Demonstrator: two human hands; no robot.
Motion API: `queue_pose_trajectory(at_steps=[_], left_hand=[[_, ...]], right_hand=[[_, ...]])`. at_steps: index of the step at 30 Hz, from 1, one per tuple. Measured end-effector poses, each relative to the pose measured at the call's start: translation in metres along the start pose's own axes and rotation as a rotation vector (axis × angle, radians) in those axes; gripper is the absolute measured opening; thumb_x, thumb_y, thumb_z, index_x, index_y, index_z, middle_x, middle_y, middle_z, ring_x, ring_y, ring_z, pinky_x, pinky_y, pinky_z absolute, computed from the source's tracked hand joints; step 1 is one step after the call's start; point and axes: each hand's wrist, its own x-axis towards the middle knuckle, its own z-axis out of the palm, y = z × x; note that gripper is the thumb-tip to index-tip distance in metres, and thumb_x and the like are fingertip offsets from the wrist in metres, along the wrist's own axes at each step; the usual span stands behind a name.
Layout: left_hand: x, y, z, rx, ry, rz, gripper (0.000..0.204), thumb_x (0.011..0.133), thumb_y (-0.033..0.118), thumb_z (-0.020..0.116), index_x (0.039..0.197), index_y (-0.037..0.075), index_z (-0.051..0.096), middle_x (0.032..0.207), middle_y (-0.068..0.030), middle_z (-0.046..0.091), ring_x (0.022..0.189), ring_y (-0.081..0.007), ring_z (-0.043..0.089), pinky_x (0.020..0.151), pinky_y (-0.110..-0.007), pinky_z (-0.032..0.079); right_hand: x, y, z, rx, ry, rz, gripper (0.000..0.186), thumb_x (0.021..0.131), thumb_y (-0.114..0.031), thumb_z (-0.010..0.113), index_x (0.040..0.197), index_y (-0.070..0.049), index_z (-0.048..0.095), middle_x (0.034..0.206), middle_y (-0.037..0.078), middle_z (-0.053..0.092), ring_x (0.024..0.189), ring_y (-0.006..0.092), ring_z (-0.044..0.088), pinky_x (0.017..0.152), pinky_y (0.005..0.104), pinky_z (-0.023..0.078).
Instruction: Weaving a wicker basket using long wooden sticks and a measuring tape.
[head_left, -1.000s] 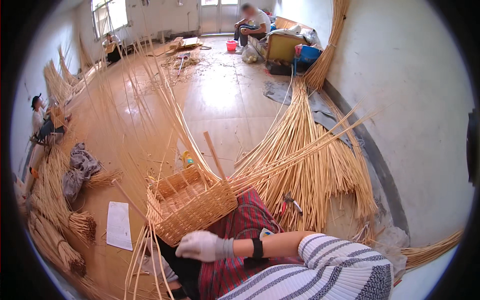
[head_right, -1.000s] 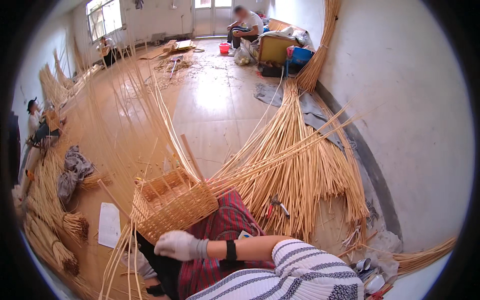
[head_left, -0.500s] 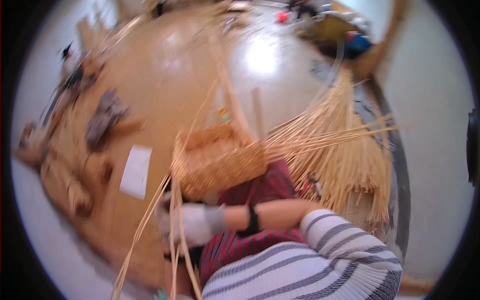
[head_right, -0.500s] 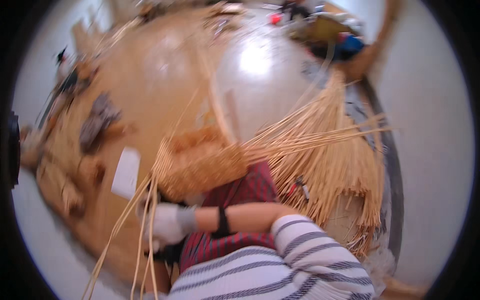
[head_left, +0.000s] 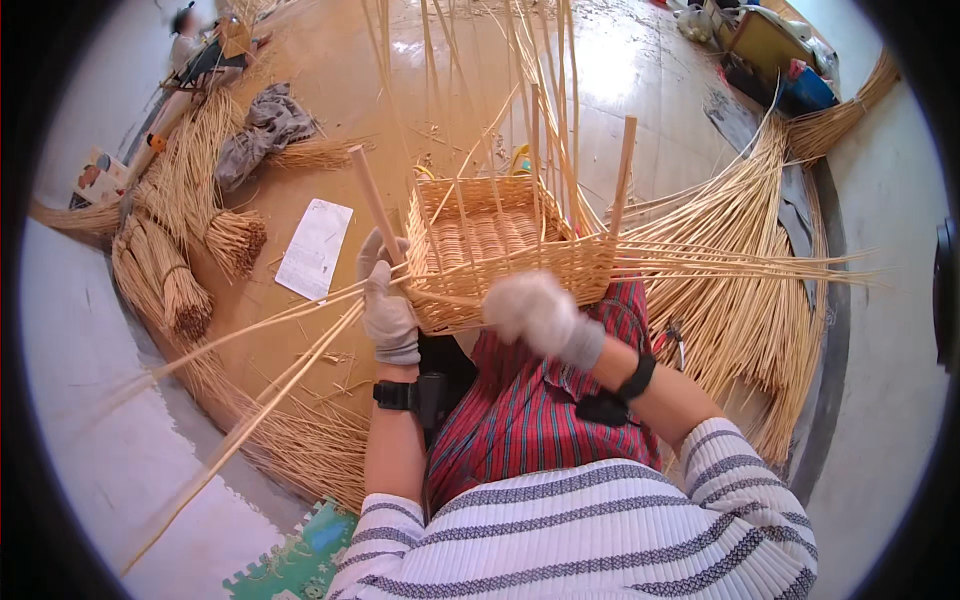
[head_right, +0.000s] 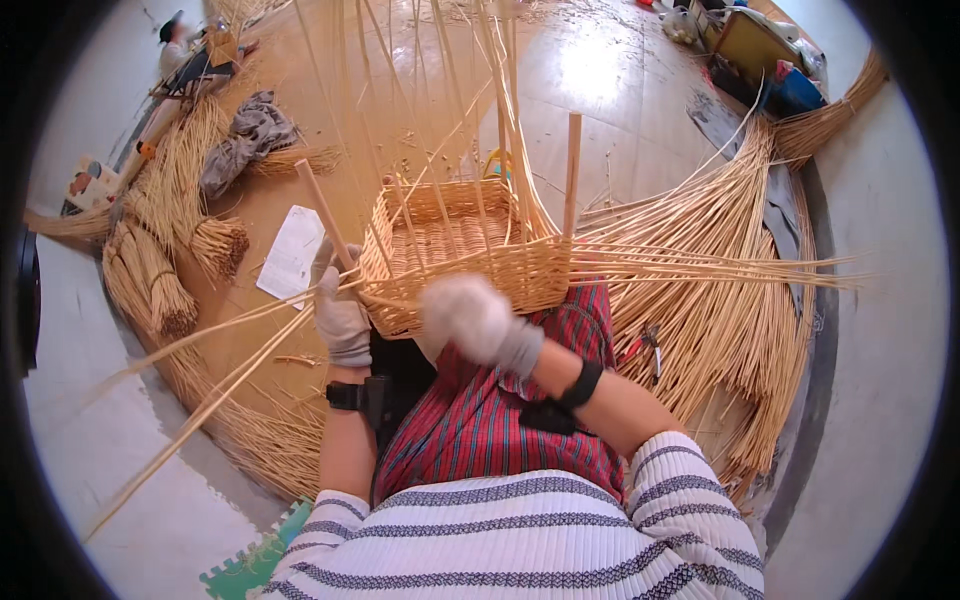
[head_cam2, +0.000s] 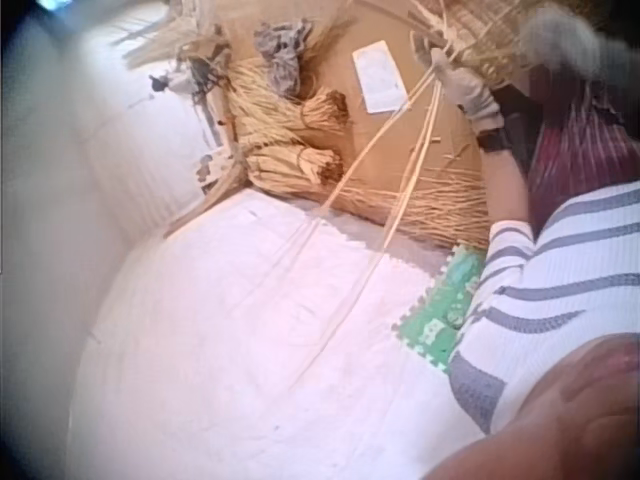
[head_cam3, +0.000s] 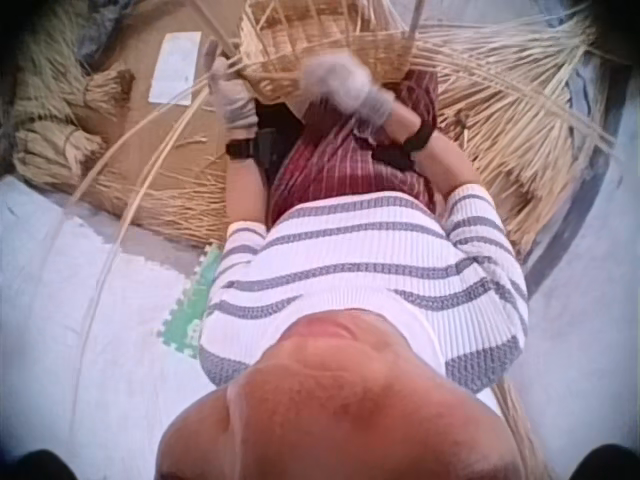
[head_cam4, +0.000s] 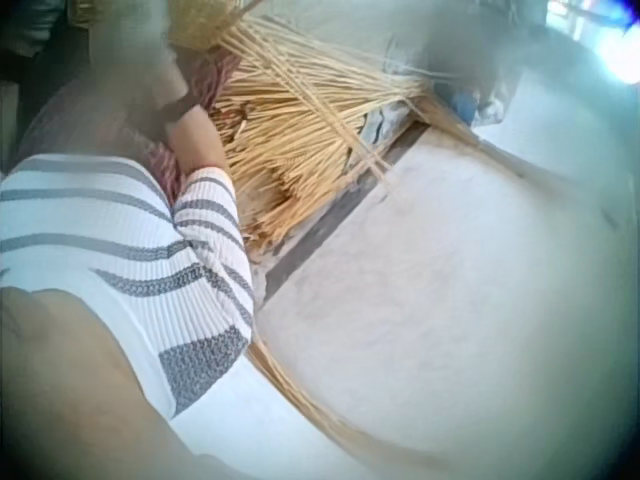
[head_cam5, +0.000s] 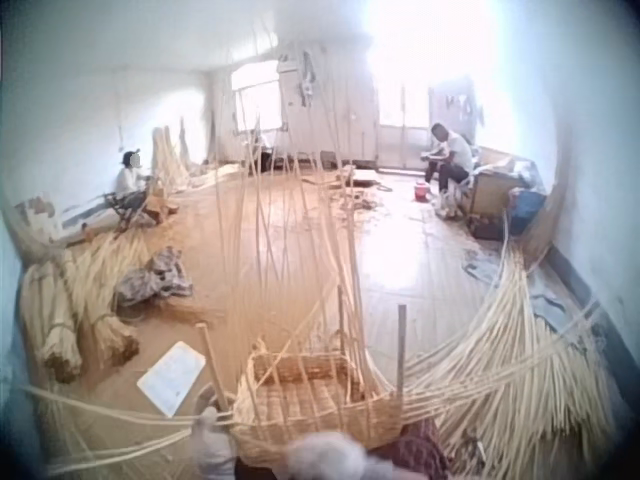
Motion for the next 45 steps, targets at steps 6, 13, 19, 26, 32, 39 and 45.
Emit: queue_pose_trajectory(at_steps=[6,13,19,26,32,39,45], left_hand=[[0.003,0.006,-0.015,0.082,-0.123,-0.043,0.064,0.102,0.04,0.066,0.149,0.0,0.051,0.134,-0.015,0.064,0.127,-0.0256,0.06,0.116,-0.043,0.043],[0.01,0.004,-0.026,0.776,-0.255,0.018,0.06,0.083,0.022,0.092,0.128,0.009,0.054,0.122,-0.0091,0.058,0.12,-0.022,0.054,0.106,-0.039,0.046],[0.007,-0.002,-0.018,0.79,-0.162,-0.009,0.054,0.083,0.017,0.089,0.124,0.011,0.054,0.118,-0.0058,0.054,0.109,-0.0195,0.054,0.099,-0.037,0.047],[0.005,-0.005,-0.021,0.733,-0.134,-0.039,0.042,0.086,0.011,0.087,0.116,0.011,0.058,0.139,-0.0097,0.054,0.126,-0.0248,0.053,0.109,-0.038,0.046],[0.008,-0.015,-0.028,0.638,-0.059,-0.028,0.045,0.083,0.015,0.091,0.117,0.011,0.062,0.132,-0.0065,0.059,0.117,-0.0194,0.058,0.1,-0.034,0.051],[0.002,-0.028,-0.023,0.615,0.067,-0.064,0.035,0.09,0.008,0.083,0.114,0.007,0.058,0.148,-0.0114,0.052,0.123,-0.0224,0.058,0.086,-0.03,0.06],[0.008,-0.04,-0.039,0.634,-0.008,0.039,0.037,0.091,0.008,0.082,0.121,0.007,0.06,0.146,-0.0097,0.054,0.119,-0.02,0.059,0.104,-0.033,0.051]], right_hand=[[0.0,0.071,-0.046,0.485,0.257,0.332,0.054,0.112,-0.047,0.045,0.075,-0.009,0.057,0.067,-0.002,0.047,0.063,0.0155,0.051,0.083,0.041,0.057],[-0.006,0.038,-0.059,-0.111,0.366,0.551,0.012,0.102,-0.006,0.068,0.111,-0.002,0.074,0.096,0.003,0.072,0.082,0.0079,0.065,0.075,0.0252,0.055],[-0.01,0.033,-0.027,-0.234,0.496,0.389,0.012,0.102,-0.002,0.066,0.111,-0.001,0.074,0.097,0.001,0.074,0.086,0.0091,0.068,0.076,0.0236,0.056],[0.074,-0.024,0.005,-0.423,0.119,0.28,0.013,0.101,-0.006,0.064,0.111,-0.003,0.071,0.102,0.014,0.075,0.099,0.0192,0.074,0.087,0.0337,0.058],[0.185,0.046,0.005,-0.659,-0.033,0.1,0.034,0.095,-0.017,0.067,0.13,-0.016,0.067,0.118,0.018,0.07,0.097,0.0371,0.071,0.085,0.0414,0.058],[0.196,0.06,0.025,-1.166,0.007,0.523,0.092,0.09,-0.006,0.065,0.168,-0.028,0.021,0.135,0.027,0.059,0.1,0.0405,0.072,0.081,0.0432,0.059],[0.148,0.043,0.023,-0.675,0.288,0.135,0.1,0.092,-0.003,0.066,0.17,-0.029,0.01,0.118,0.022,0.068,0.09,0.0332,0.074,0.074,0.0438,0.059]])
